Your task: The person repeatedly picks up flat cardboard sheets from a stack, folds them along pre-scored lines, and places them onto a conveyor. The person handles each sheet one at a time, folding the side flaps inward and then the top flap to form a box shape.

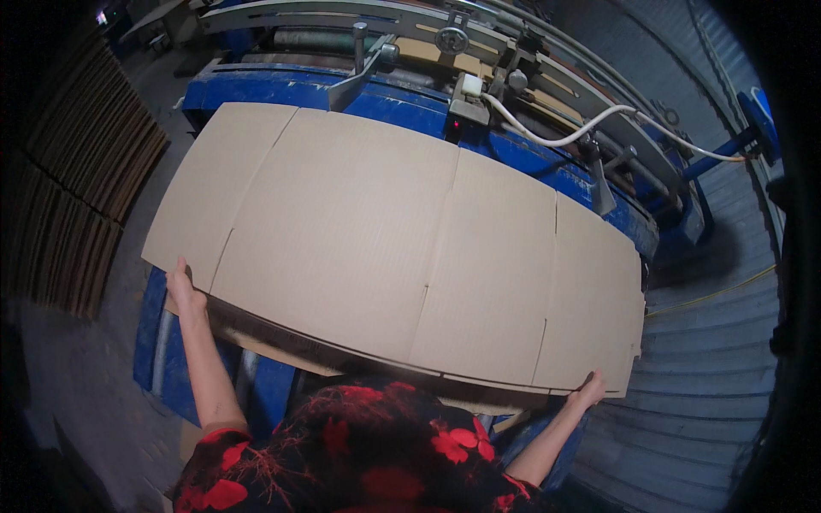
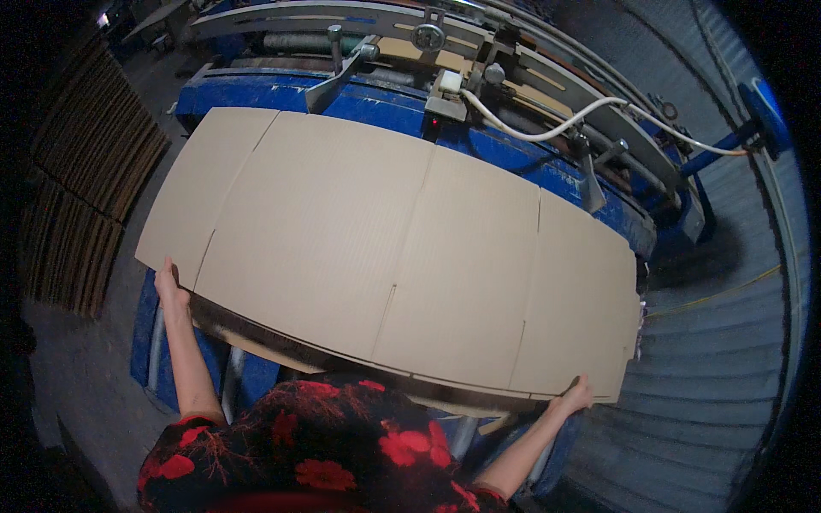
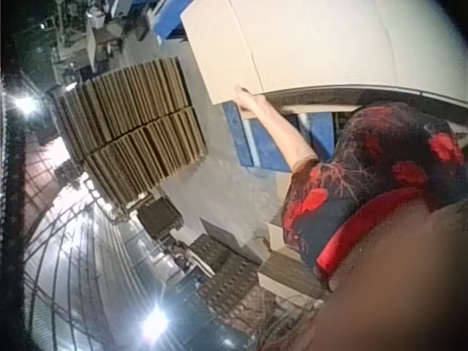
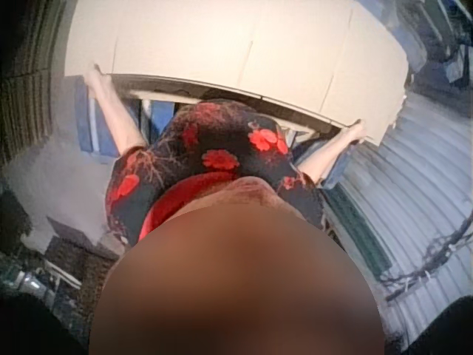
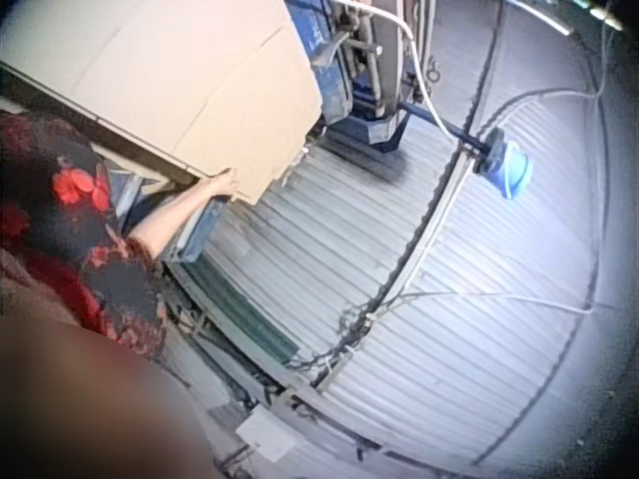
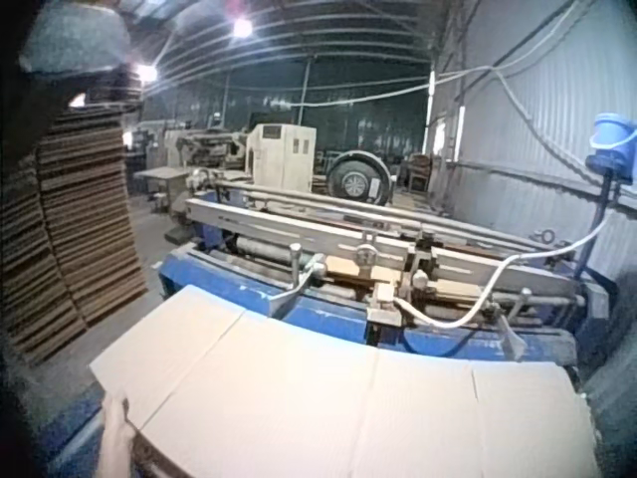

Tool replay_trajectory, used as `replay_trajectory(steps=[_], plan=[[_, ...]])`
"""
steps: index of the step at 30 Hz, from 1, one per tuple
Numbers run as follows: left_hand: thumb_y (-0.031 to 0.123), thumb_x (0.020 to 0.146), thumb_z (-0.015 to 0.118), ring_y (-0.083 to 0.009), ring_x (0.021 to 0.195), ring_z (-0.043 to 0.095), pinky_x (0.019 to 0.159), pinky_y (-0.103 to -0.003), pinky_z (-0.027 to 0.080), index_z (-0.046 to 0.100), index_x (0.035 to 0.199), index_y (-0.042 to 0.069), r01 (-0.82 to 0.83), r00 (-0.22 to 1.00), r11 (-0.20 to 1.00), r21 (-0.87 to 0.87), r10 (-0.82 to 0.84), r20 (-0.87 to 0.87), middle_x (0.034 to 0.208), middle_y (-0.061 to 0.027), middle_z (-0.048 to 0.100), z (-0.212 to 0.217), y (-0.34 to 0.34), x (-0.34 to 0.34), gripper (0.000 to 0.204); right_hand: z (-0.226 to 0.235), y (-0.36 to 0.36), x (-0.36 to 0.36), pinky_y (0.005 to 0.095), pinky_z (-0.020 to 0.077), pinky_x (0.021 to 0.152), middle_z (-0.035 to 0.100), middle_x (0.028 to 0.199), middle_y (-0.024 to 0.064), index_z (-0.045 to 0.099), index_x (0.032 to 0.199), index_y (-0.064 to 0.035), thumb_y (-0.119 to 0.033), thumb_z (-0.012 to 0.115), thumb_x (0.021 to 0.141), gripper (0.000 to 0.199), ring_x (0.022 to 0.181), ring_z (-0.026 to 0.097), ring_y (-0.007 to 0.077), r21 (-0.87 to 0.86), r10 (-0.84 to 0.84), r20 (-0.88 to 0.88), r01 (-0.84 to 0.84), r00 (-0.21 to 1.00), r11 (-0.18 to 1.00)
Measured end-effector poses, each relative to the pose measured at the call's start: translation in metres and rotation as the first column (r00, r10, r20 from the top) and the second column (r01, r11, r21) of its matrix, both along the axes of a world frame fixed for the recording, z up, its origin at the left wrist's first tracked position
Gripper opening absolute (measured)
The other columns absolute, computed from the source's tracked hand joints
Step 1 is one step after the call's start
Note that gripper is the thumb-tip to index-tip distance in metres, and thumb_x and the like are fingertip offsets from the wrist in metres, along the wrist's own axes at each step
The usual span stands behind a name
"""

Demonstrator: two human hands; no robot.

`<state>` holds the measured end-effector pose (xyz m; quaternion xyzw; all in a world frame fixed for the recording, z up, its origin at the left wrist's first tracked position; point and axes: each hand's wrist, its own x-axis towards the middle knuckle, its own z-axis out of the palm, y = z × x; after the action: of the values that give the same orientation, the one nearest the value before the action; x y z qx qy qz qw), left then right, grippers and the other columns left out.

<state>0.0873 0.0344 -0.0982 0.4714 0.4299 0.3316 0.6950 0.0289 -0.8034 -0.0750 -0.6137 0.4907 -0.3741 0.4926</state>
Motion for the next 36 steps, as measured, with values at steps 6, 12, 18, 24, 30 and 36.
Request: replay_trajectory(steps=[6, 12, 18, 24, 30, 36], plan=[[0.015, 0.087, 0.06, -0.0218, 0.104, 0.052, 0.087, -0.037, 0.046, 0.053, 0.114, -0.001, -0.083, 0.995, 0.991, -0.104, 0.088, 0.051, 0.115, -0.0107, 0.055, 0.047, -0.008, -0.005, 0.032, 0.024, -0.001, -0.01, 0.04, 0.0516, 0.076, 0.054, 0.11, 0.0164, 0.052, 0.109, 0.0054, -0.002, 0.054, 0.081, 0.029, 0.095, 0.056, 0.0272, 0.177, 0.001, 0.342, -0.066, 0.94, 0.982], [0.012, 0.091, 0.057, -0.0212, 0.109, 0.051, 0.089, -0.035, 0.047, 0.051, 0.122, 0.001, 0.115, 0.912, 0.951, 0.286, -0.215, 0.348, 0.12, -0.0122, 0.054, 0.086, -0.012, -0.011, 0.034, 0.046, -0.001, -0.023, 0.041, 0.0418, 0.096, 0.054, 0.118, 0.0135, 0.052, 0.116, -0.0012, -0.003, 0.053, 0.084, 0.033, 0.108, 0.052, 0.0254, 0.142, 0.013, 0.768, -0.19, 0.641, 0.971], [0.011, 0.09, 0.059, -0.0244, 0.11, 0.054, 0.087, -0.036, 0.051, 0.048, 0.121, -0.008, 0.415, 0.876, 0.899, -0.143, -0.352, 0.328, 0.119, -0.0162, 0.055, 0.086, -0.006, -0.002, 0.039, 0.054, 0.066, -0.002, 0.0406, 0.0422, 0.097, 0.053, 0.123, 0.0118, 0.047, 0.126, -0.0005, 0.003, 0.057, 0.079, 0.048, 0.112, 0.051, 0.0271, 0.418, 0.157, 0.698, -0.576, 0.698, 0.703], [0.012, 0.086, 0.063, -0.0271, 0.103, 0.055, 0.09, -0.038, 0.046, 0.043, 0.125, -0.009, 0.563, 0.819, 0.816, 0.133, -0.572, 0.041, 0.116, -0.0128, 0.052, 0.081, -0.048, -0.083, 0.049, 0.075, 0.069, -0.073, 0.0376, 0.0368, 0.101, 0.049, 0.128, 0.015, 0.045, 0.128, 0.0032, -0.004, 0.058, 0.085, 0.046, 0.117, 0.049, 0.0251, -0.07, 0.619, 0.173, -0.617, 0.766, 0.783], [0.018, 0.091, 0.057, -0.0208, 0.106, 0.054, 0.094, -0.034, 0.042, 0.056, 0.117, -0.002, 0.526, 0.822, 0.526, 0.668, -0.517, -0.239, 0.115, -0.0116, 0.058, 0.052, -0.129, -0.06, 0.033, 0.07, 0.114, -0.055, 0.0447, 0.0341, 0.102, 0.05, 0.13, 0.0133, 0.051, 0.127, -0.0073, 0.005, 0.055, 0.076, 0.052, 0.119, 0.045, 0.0343, -0.525, 0.566, -0.684, -0.849, 0.461, 0.058], [-0.001, 0.082, 0.05, -0.0345, 0.125, 0.043, 0.105, -0.041, 0.035, 0.045, 0.133, 0.005, 0.462, 0.68, -0.316, 0.829, -0.474, -0.56, 0.133, -0.0146, 0.049, 0.071, -0.184, 0.016, 0.052, 0.062, 0.121, 0.031, 0.0482, 0.0348, 0.1, 0.048, 0.131, 0.0133, 0.053, 0.126, -0.0128, 0.008, 0.05, 0.073, 0.058, 0.122, 0.042, 0.0383, -0.545, 0.344, -0.815, -0.817, 0.466, -0.185]])
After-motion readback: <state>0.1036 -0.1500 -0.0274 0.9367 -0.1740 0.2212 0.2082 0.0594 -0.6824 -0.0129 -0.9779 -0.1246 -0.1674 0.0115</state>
